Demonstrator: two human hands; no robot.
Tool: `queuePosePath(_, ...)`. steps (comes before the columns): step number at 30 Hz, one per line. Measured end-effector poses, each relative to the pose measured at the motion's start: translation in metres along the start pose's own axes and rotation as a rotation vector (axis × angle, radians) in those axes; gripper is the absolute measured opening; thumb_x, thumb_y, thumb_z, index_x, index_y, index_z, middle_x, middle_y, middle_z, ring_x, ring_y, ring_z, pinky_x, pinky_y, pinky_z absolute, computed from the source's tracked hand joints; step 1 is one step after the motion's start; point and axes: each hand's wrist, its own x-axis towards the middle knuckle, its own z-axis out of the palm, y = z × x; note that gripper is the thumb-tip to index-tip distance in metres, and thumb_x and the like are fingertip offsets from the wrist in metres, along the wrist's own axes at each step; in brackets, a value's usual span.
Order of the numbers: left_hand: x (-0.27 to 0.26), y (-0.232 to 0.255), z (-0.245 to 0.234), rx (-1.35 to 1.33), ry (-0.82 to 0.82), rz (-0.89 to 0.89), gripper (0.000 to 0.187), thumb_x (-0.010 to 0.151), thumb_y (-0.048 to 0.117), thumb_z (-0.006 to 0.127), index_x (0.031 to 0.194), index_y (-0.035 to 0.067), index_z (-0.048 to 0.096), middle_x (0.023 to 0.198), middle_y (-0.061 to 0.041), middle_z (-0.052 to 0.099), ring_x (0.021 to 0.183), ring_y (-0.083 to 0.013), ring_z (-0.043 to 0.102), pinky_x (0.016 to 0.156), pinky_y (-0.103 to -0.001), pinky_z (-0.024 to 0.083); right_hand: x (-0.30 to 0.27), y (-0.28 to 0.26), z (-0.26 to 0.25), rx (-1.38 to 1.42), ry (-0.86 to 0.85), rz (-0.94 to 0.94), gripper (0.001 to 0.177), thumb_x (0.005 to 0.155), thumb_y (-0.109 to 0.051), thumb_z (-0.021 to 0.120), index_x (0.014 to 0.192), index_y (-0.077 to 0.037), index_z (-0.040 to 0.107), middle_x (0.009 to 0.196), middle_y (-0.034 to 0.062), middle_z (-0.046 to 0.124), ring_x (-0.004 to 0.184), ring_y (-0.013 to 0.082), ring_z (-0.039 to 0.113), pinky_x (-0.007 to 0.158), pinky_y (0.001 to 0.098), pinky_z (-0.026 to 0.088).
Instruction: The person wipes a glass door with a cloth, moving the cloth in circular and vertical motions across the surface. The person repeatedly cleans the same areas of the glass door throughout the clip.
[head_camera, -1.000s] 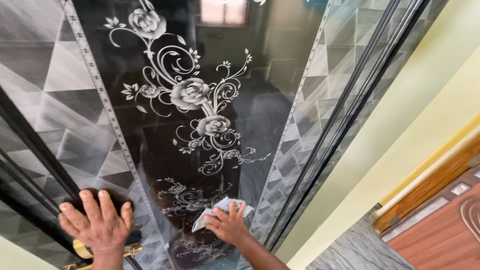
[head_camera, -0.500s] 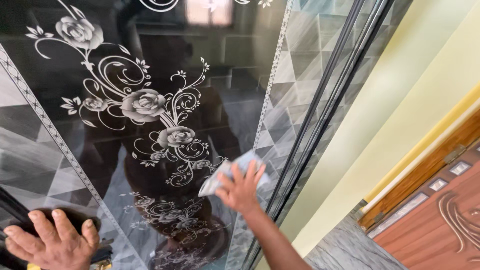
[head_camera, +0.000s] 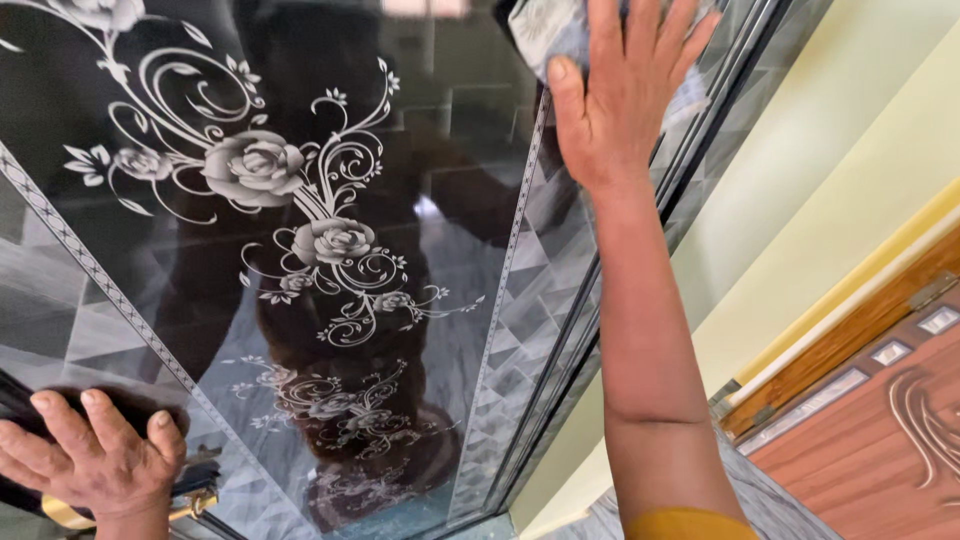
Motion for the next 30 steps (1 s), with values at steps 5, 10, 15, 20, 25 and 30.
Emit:
queuePosePath(5,0.004,0.001,0.000,0.002,0.050,0.017,0.063,0.117,0.047,0.038,0.164,0.006,0.034,0.169,-0.028,0.037,0.152,-0.0617,0.027,0.119,-0.078,0.027,-0.043,-0.005,0.013,0.059,0.085,0.026,0.063,0.113,-0.048,0.041,0.170,-0.021,0.036,0.173,0.0133,0.016,0.161,0.0462,0.005,0.129,0.0656,0.000)
queuePosePath(10,0.005,0.003,-0.002,0.017,0.056,0.024,0.064,0.116,0.047,0.037,0.164,0.005,0.036,0.171,-0.030,0.039,0.152,-0.0623,0.029,0.119,-0.078,0.027,-0.141,-0.013,0.047,0.107,0.108,0.104,0.064,0.100,-0.028,0.052,0.162,-0.016,0.040,0.173,0.0227,0.018,0.160,0.0567,0.003,0.124,0.0758,-0.004)
queuePosePath(15,0.005,0.000,0.001,-0.031,0.075,0.048,0.064,0.117,0.046,0.039,0.162,0.001,0.039,0.166,-0.030,0.036,0.151,-0.0658,0.032,0.114,-0.078,0.031,-0.251,-0.025,0.085,0.128,0.133,0.157,0.067,0.092,-0.021,0.051,0.158,-0.012,0.038,0.170,0.0278,0.020,0.155,0.0637,0.004,0.119,0.0797,-0.004)
queuePosePath(20,0.007,0.002,0.004,0.008,0.066,0.040,0.064,0.116,0.047,0.038,0.159,0.000,0.041,0.167,-0.030,0.036,0.152,-0.0649,0.030,0.116,-0.081,0.031,-0.343,-0.039,0.118,0.109,0.136,0.210,0.066,0.099,-0.029,0.044,0.160,-0.011,0.029,0.170,0.0292,0.015,0.153,0.0668,0.002,0.117,0.0816,-0.002)
queuePosePath(25,0.017,0.006,0.002,-0.011,0.163,0.056,0.064,0.114,0.047,0.039,0.157,0.000,0.045,0.166,-0.032,0.044,0.149,-0.0628,0.030,0.115,-0.079,0.032,-0.423,-0.048,0.147,0.151,0.138,0.201,0.065,0.100,-0.040,0.039,0.158,-0.011,0.029,0.168,0.0293,0.015,0.152,0.0663,0.004,0.116,0.0820,0.000)
queuePosePath(30,0.017,0.011,-0.007,0.008,0.126,0.021,0.061,0.116,0.045,0.038,0.155,-0.002,0.047,0.167,-0.032,0.045,0.151,-0.0645,0.031,0.116,-0.077,0.029,-0.496,-0.051,0.160,0.164,0.004,0.167,0.060,0.106,-0.041,0.044,0.155,-0.009,0.031,0.165,0.0368,0.017,0.149,0.0680,0.010,0.114,0.0842,0.000)
